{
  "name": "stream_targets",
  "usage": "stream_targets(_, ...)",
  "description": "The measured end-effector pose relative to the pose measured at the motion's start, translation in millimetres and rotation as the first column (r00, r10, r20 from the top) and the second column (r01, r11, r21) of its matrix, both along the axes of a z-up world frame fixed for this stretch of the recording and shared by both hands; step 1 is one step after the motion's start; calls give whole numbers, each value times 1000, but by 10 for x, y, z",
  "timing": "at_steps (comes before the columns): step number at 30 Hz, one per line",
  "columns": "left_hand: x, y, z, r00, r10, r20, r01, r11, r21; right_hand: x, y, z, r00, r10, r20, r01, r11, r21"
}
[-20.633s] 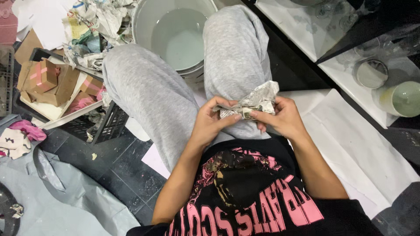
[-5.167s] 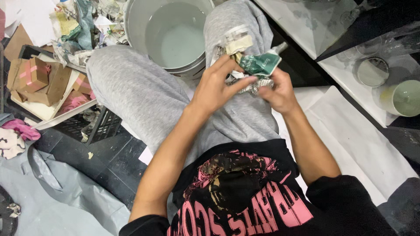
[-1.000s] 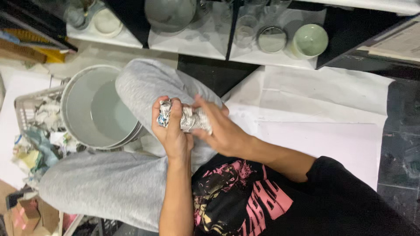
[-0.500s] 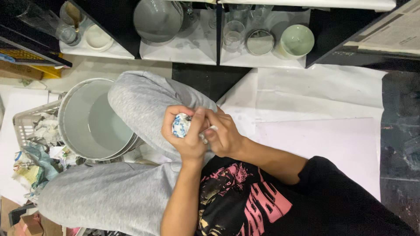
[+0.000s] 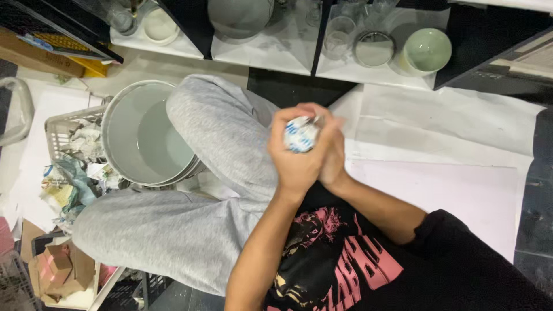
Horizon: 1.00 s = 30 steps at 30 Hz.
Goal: The person wipes a glass, a small dish, and a mug with a cloth, then wraps each item in newspaper and places them on a shelf. The person repeats this process for several items.
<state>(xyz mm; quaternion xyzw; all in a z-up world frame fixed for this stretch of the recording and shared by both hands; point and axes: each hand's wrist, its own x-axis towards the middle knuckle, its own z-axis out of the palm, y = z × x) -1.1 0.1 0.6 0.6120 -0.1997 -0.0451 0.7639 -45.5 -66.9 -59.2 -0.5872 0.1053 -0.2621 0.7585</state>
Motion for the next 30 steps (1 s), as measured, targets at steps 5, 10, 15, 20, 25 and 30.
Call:
stream_targets(5, 74, -4, 65, 937, -341, 81, 348, 931, -112, -82, -187, -82, 983, 106, 148, -156, 910, 384)
stream_targets(10, 95, -1, 141, 915, -240, 324, 166, 956, 240, -136, -311, -60, 963, 198, 182, -253, 897, 362)
stream_targets(15, 49, -28, 104, 898, -190, 397, 119, 973, 197, -168, -415, 25, 961, 237, 139, -268, 923, 275)
stream_targets(20, -6, 42, 30, 929, -347, 127, 364, 920, -146, -237, -523, 133, 910, 413, 41, -414, 897, 156)
stream_targets(25, 54, 97, -27, 911, -412, 8, 405, 891, -207, -159, -531, 170, 898, 434, -80, -410, 887, 212)
stream_targets(30, 128, 65, -76, 869, -381, -315, 156, 816, -557, -266, -482, 366, 966, 172, -194, -184, 982, -45)
